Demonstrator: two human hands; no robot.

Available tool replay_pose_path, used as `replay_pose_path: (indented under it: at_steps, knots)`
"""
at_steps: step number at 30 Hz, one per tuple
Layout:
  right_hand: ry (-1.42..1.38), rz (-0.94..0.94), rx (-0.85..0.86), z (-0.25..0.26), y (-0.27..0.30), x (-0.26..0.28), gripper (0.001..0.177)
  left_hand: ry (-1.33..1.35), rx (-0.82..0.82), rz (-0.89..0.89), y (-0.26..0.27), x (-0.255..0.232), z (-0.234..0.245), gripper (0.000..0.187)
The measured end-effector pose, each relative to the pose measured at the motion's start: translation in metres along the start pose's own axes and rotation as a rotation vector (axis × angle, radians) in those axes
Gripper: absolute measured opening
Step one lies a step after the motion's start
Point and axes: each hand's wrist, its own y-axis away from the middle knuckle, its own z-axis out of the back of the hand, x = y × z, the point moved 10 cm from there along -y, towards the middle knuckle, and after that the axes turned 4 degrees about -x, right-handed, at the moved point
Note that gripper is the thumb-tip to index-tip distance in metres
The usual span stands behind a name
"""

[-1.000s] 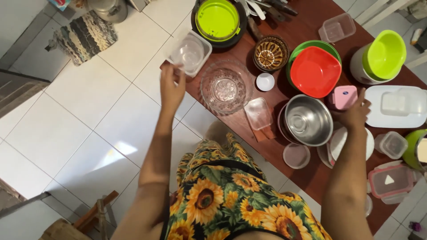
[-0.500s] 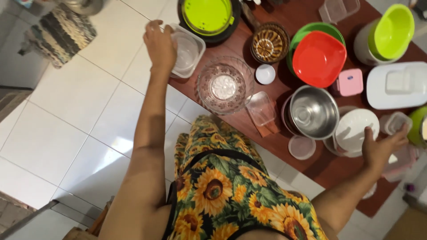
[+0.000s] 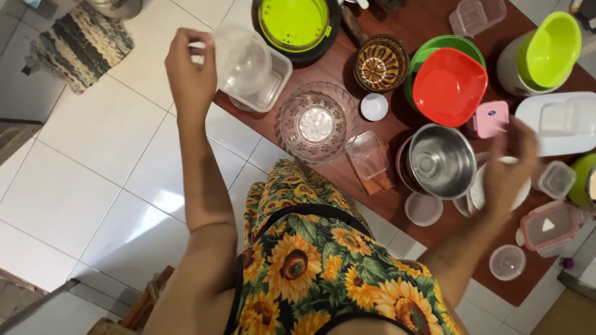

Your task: Organizing and inspecting various kitchen containers and lids on a table

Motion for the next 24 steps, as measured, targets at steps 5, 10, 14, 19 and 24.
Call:
replay_pose_path:
  at_steps: [5,10,14,19,24]
  knots:
    - [-0.051,-0.039,0.349,-0.140,-0.013,0.098,0.024,0.157,-0.130,0.253,0.031,0.026,0.034,0.010]
    - [-0.030,0.547,0.630,-0.254,0.021,0.211,0.023,0.330,-0.166,0.397,0.070,0.078,0.040,0.008]
    - [0.058,0.733,0.628,-0.334,0.049,0.225,0.027,0.409,-0.201,0.496,0.103,0.122,0.046,0.010]
    - [0.280,0.900,0.457,-0.416,0.073,0.227,0.040,0.584,-0.243,0.610,0.155,0.183,0.040,0.031]
    - [0.353,0.932,0.419,-0.459,0.094,0.201,0.016,0.657,-0.244,0.604,0.184,0.167,0.044,0.023]
